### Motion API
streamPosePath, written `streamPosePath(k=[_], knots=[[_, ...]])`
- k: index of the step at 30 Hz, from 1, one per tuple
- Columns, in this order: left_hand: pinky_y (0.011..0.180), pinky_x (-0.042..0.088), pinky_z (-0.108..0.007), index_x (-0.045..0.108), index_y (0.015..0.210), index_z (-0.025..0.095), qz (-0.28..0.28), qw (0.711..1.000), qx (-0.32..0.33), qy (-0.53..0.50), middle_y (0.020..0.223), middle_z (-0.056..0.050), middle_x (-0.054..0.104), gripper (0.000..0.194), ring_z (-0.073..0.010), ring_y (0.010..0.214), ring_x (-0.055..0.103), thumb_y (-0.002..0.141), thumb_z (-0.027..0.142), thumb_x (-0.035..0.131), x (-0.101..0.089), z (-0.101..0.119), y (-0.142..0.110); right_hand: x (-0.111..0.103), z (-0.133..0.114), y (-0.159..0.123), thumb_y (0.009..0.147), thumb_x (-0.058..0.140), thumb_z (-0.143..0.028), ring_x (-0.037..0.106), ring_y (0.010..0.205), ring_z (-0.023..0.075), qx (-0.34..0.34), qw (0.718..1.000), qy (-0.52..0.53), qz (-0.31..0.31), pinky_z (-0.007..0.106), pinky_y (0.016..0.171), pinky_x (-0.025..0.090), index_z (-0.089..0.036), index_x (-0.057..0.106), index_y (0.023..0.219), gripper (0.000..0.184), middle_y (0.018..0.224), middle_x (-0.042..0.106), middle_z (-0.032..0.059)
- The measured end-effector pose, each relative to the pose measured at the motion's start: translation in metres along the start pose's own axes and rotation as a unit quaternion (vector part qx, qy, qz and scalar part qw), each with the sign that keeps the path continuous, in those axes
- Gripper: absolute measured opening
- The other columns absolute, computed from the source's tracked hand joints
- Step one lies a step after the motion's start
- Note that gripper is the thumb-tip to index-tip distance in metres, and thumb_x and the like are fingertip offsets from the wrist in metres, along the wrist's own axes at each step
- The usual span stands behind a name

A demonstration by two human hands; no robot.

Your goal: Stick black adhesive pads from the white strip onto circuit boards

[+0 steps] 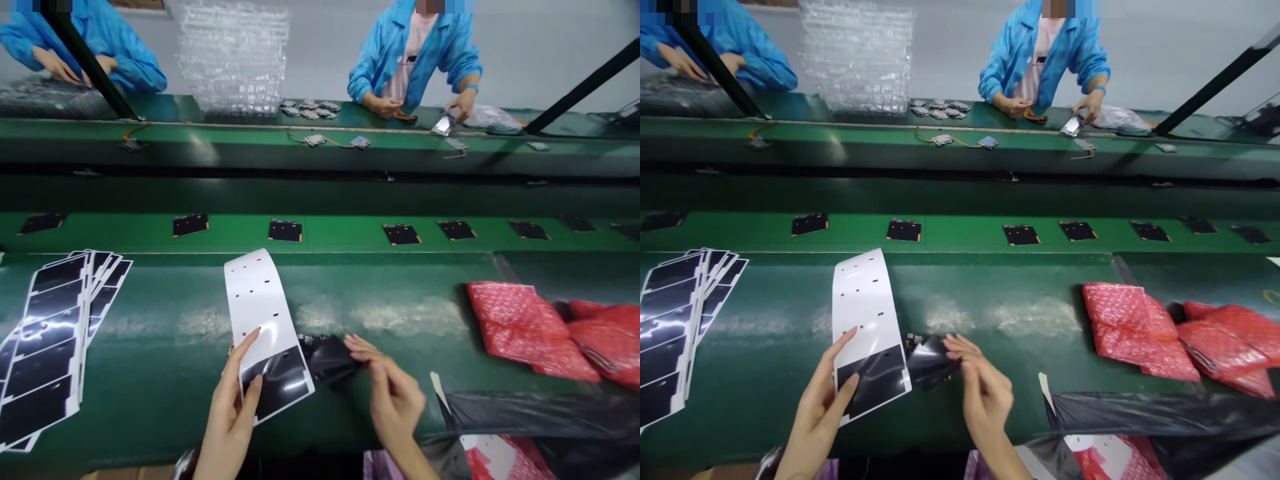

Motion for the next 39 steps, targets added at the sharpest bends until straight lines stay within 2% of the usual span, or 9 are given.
streamPosePath(k=[5,11,16,21,24,27,30,36,39], knots=[[0.107,0.052,-0.039,0.070,0.125,0.029,-0.123,0.984,0.082,0.099,0.138,-0.008,0.066,0.034,-0.0269,0.133,0.059,0.098,0.026,0.051,0.028,0.008,-0.007,-0.046,-0.028,0.013,0.102,0.057,-0.025,0.073,0.107,0.0282,0.014,0.961,-0.159,0.225,0.042,0.098,0.055,-0.015,0.074,0.105,0.021,0.107,0.078,0.0104],[0.109,0.050,-0.040,0.064,0.137,0.033,-0.142,0.973,0.164,0.082,0.141,-0.008,0.065,0.045,-0.0265,0.133,0.060,0.095,0.019,0.055,0.047,0.012,-0.021,0.067,-0.104,-0.017,0.103,0.054,-0.021,0.069,0.118,0.0222,-0.316,0.921,-0.127,-0.190,0.045,0.123,0.033,-0.016,0.060,0.138,0.036,0.121,0.075,0.0082],[0.115,0.039,-0.043,0.075,0.120,0.030,-0.019,0.991,0.121,0.049,0.146,-0.006,0.061,0.028,-0.0296,0.141,0.050,0.097,0.032,0.059,0.004,-0.002,-0.011,0.063,-0.033,-0.014,0.102,0.045,-0.060,0.041,0.146,0.0362,-0.166,0.949,-0.146,-0.227,0.063,0.119,0.033,-0.015,0.026,0.161,0.076,0.154,0.048,0.0199],[0.119,0.033,-0.045,0.077,0.118,0.031,-0.003,0.995,0.096,0.021,0.151,-0.005,0.057,0.031,-0.0300,0.145,0.045,0.100,0.039,0.052,-0.006,0.013,-0.012,0.083,0.022,-0.031,0.094,0.069,-0.047,0.025,0.150,0.0463,-0.214,0.859,-0.295,-0.360,0.083,0.110,0.022,-0.027,0.046,0.153,0.067,0.160,0.041,0.0146],[0.123,0.024,-0.046,0.075,0.121,0.031,-0.006,0.990,0.132,0.037,0.153,-0.004,0.054,0.033,-0.0282,0.147,0.041,0.101,0.034,0.049,-0.003,0.017,-0.016,0.069,0.009,-0.016,0.093,0.069,-0.049,0.025,0.151,0.0444,-0.161,0.907,-0.218,-0.322,0.078,0.110,0.030,-0.027,0.054,0.147,0.060,0.158,0.045,0.0156],[0.122,0.027,-0.043,0.071,0.130,0.030,-0.039,0.978,0.189,0.080,0.157,-0.004,0.050,0.039,-0.0265,0.148,0.041,0.101,0.023,0.047,0.005,0.022,-0.018,0.049,-0.018,0.007,0.100,0.060,-0.047,0.063,0.127,0.0315,-0.020,0.972,0.010,-0.235,0.050,0.100,0.057,-0.026,0.066,0.133,0.040,0.131,0.070,0.0137],[0.116,0.041,-0.036,0.063,0.139,0.031,-0.091,0.953,0.257,0.136,0.161,-0.005,0.044,0.049,-0.0257,0.145,0.046,0.098,0.013,0.044,0.017,0.034,-0.019,0.062,-0.035,0.011,0.093,0.068,-0.054,0.077,0.073,0.0203,0.132,0.946,0.185,-0.229,0.027,0.065,0.064,-0.019,0.075,0.107,0.038,0.087,0.079,0.0073],[0.106,0.049,-0.024,0.058,0.143,0.031,-0.085,0.909,0.332,0.238,0.168,-0.007,0.029,0.061,-0.0213,0.134,0.059,0.093,0.000,0.041,0.029,0.060,-0.011,0.032,-0.057,0.027,0.087,0.076,-0.029,0.068,0.057,0.0146,0.092,0.991,0.041,-0.085,0.021,0.058,0.055,-0.021,0.074,0.070,0.019,0.066,0.073,0.0007],[0.114,0.041,-0.025,0.052,0.148,0.032,-0.038,0.925,0.300,0.231,0.164,-0.005,0.036,0.062,-0.0206,0.143,0.048,0.095,0.000,0.043,0.015,0.062,0.007,0.016,-0.021,0.022,0.084,0.077,-0.036,0.063,0.053,0.0144,0.149,0.987,-0.018,-0.058,0.022,0.052,0.050,-0.020,0.070,0.066,0.025,0.061,0.068,0.0004]])
Point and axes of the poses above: each hand's wrist, its own y-axis towards the middle knuckle, its own x-axis out of the palm, z = x × y, the point moved 10 cm from there along y, towards the middle knuckle
